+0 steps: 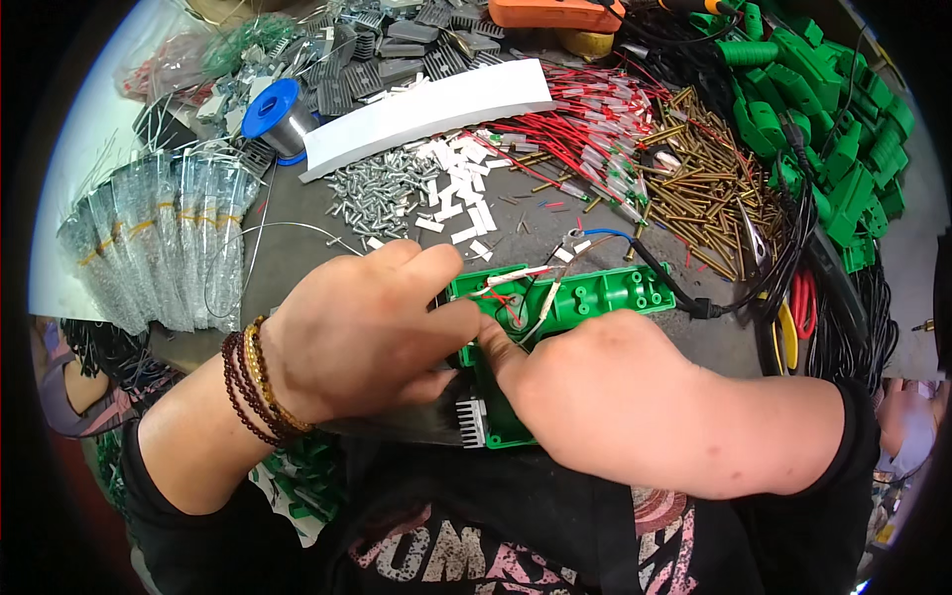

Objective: Assembling internal components, wiring, and soldering for a green plastic electronic device housing.

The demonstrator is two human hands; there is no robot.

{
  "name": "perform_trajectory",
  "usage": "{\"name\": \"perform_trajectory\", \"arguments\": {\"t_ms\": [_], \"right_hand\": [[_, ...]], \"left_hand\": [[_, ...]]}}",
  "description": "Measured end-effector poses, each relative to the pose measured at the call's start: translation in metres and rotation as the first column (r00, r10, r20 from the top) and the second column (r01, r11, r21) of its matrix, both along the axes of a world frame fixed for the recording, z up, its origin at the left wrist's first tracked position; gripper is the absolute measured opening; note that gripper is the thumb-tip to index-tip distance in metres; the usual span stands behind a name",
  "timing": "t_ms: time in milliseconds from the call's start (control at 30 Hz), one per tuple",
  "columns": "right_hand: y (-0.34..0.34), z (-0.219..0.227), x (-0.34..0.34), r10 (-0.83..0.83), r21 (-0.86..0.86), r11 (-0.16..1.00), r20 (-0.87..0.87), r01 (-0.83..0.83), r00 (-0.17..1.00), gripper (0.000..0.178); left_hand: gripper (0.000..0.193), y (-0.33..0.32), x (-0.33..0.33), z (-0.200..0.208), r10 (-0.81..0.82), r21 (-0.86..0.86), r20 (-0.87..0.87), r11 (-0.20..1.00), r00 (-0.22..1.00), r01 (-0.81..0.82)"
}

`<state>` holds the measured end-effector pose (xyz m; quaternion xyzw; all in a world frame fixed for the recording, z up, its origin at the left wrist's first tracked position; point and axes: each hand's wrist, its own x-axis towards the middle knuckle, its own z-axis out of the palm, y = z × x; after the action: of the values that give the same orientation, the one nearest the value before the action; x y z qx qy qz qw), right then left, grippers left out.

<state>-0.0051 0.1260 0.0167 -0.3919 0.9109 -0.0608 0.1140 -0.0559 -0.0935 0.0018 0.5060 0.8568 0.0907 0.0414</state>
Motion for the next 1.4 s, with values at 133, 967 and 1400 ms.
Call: {"name": "perform_trajectory", "arguments": {"t_ms": [133,967,1400], "right_hand": [[0.023,0.009,0.0,0.031,-0.115,0.993,0.155,-0.013,0.987,0.056],[0.059,0.004,0.033,-0.106,-0.321,0.921,0.335,0.219,0.936,0.05],[0.036,-0.013,0.022,0.07,-0.457,0.034,0.888,0.889,0.454,0.056]], "left_hand": [[0.028,-0.009,-0.003,-0.004,-0.005,0.021,-0.015,1.0,1.0,0.005],[0.027,-0.001,0.02,-0.039,-0.06,0.566,0.155,0.824,0.986,-0.039],[0.026,-0.008,0.012,-0.036,-0.167,0.568,0.213,0.823,0.963,0.018]]}}
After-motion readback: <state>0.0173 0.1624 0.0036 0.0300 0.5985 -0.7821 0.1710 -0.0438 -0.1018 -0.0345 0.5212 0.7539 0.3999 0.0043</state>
